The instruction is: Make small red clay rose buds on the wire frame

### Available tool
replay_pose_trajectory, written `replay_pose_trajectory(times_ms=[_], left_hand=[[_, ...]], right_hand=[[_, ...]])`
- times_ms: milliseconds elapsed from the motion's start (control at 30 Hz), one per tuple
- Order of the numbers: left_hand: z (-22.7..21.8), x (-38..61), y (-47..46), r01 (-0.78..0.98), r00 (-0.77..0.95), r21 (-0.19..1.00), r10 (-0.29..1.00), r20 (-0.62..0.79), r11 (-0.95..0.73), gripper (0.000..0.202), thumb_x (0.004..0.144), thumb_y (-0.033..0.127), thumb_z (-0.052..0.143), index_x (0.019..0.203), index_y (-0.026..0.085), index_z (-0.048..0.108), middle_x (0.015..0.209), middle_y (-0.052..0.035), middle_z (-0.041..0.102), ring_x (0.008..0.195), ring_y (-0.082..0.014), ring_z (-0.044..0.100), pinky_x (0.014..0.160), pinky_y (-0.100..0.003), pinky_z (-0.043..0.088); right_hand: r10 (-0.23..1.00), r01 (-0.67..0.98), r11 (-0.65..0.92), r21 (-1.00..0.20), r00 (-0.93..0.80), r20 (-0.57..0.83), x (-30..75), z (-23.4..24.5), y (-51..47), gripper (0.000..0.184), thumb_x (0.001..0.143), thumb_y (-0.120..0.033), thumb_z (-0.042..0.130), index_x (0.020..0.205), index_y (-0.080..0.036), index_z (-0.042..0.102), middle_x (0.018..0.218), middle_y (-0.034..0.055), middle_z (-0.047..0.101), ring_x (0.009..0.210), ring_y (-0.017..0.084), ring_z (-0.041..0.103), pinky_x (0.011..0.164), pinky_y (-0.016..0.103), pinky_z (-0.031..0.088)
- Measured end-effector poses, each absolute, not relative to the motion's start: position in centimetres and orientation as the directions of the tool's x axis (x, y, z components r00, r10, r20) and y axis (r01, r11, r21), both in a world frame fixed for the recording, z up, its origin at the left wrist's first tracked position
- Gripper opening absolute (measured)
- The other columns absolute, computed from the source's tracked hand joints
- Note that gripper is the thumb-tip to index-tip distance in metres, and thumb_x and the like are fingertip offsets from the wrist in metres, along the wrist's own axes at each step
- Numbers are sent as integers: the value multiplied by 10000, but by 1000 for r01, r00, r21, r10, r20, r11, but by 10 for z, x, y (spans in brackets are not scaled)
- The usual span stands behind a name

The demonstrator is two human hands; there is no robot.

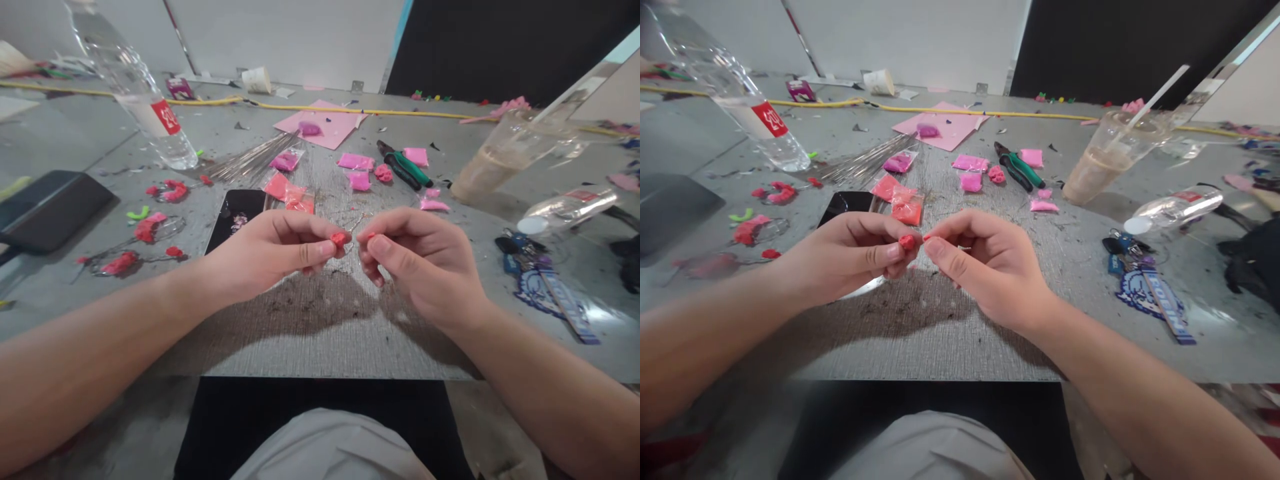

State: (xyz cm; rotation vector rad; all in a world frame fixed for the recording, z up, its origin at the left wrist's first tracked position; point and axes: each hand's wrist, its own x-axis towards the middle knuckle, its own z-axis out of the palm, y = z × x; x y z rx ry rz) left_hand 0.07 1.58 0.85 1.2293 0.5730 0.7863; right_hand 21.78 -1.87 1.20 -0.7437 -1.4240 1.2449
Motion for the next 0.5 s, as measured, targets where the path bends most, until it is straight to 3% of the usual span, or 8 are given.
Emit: replay_pose_trajectory(times_ms=[333,500], left_hand=[[8,0,14,-198,659,973,751,41,120,103,923,297,788,974,220,833,867,-12,726,691,-56,607,621,-157,509],[9,-1,14,-198,669,975,741,62,97,74,915,253,795,962,211,833,839,-12,736,691,-60,618,648,-160,538]], right_hand=[[866,-201,362,-910,-288,409,214,14,-24,63,937,-161,731,901,-199,765,813,19,721,634,112,638,541,256,526],[807,-140,455,-879,-353,474,217,12,-26,66,957,-161,714,949,-207,761,858,25,734,756,135,677,653,279,561]])
